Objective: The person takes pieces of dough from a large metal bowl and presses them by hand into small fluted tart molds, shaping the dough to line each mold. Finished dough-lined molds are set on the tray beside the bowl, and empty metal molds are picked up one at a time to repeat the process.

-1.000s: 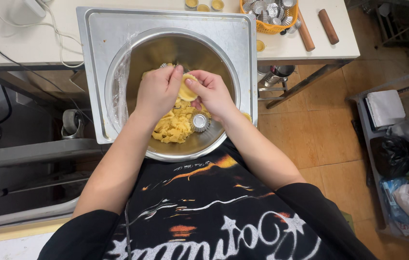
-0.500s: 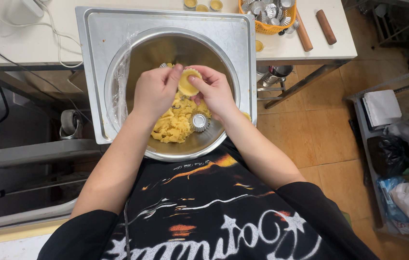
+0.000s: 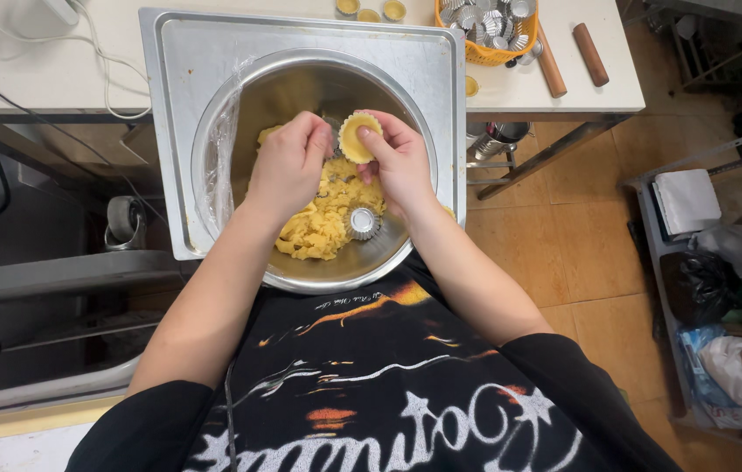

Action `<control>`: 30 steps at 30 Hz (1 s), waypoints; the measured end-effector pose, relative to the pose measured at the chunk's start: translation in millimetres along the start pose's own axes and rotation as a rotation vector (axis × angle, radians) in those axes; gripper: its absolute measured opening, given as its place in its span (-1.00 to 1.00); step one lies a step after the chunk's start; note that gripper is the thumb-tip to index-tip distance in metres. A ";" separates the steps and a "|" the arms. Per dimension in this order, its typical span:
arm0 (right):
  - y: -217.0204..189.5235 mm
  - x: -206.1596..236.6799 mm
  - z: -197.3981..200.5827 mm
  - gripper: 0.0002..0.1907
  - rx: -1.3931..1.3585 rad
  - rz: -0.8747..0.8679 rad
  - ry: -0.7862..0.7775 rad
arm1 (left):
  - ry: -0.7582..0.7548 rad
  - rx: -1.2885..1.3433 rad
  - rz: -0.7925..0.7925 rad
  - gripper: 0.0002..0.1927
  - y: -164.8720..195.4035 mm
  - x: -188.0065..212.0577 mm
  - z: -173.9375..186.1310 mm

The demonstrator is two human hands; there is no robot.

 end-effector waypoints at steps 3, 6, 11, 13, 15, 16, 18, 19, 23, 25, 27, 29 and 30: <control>-0.4 1.0 -0.6 -0.73 0.009 -0.008 -0.003 | -0.004 -0.079 0.093 -0.81 -9.1 -2.0 0.5; -1.3 1.3 -1.1 -0.76 0.019 0.007 -0.005 | -0.028 -0.217 0.193 -0.68 -18.0 -2.4 0.0; 1.6 0.6 3.1 -0.81 0.080 0.011 0.012 | 0.115 0.036 -0.111 -0.72 12.4 1.2 13.1; 1.5 -0.2 3.7 -0.81 0.101 0.029 0.006 | 0.020 0.032 0.063 -0.69 -1.1 -1.2 3.9; 1.7 -0.9 4.3 -0.81 0.101 0.043 0.001 | -0.056 -0.036 0.124 -0.60 -5.0 -1.0 -3.3; 1.8 -1.0 4.6 -0.81 0.102 0.049 0.000 | -0.084 -0.101 0.104 -0.59 -2.7 1.0 -6.4; 3.5 -1.3 6.5 -0.81 0.110 0.037 0.007 | -0.103 -0.158 0.049 -0.57 2.5 3.0 -9.6; 4.1 -1.8 7.0 -0.81 0.113 0.033 0.009 | -0.093 -0.151 0.014 -0.57 5.7 3.8 -9.1; 8.6 -3.7 7.0 -0.80 -0.001 -0.013 0.003 | -0.206 0.018 -0.004 -0.59 4.7 5.2 -16.6; 9.9 -4.9 5.8 -0.80 -0.030 -0.026 -0.015 | -0.274 0.153 0.039 -0.61 0.3 4.4 -21.3; 10.6 -5.8 5.5 -0.80 -0.070 -0.035 -0.023 | -0.303 0.210 0.069 -0.63 -2.8 3.7 -23.7; 11.0 -5.6 5.7 -0.80 -0.097 -0.038 -0.026 | -0.294 0.189 0.084 -0.66 -4.3 3.1 -23.8; 11.0 -5.3 5.7 -0.80 -0.105 -0.035 -0.024 | -0.288 0.170 0.060 -0.70 -1.9 3.8 -23.0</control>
Point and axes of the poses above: each hand's wrist, its own x-axis away from the middle knuckle, its own z-axis out of the back of the hand, y = z × x, the point moved 9 cm from there along -x, towards the middle knuckle, and after that the axes turned 7 degrees about z, right-handed, at the moved point
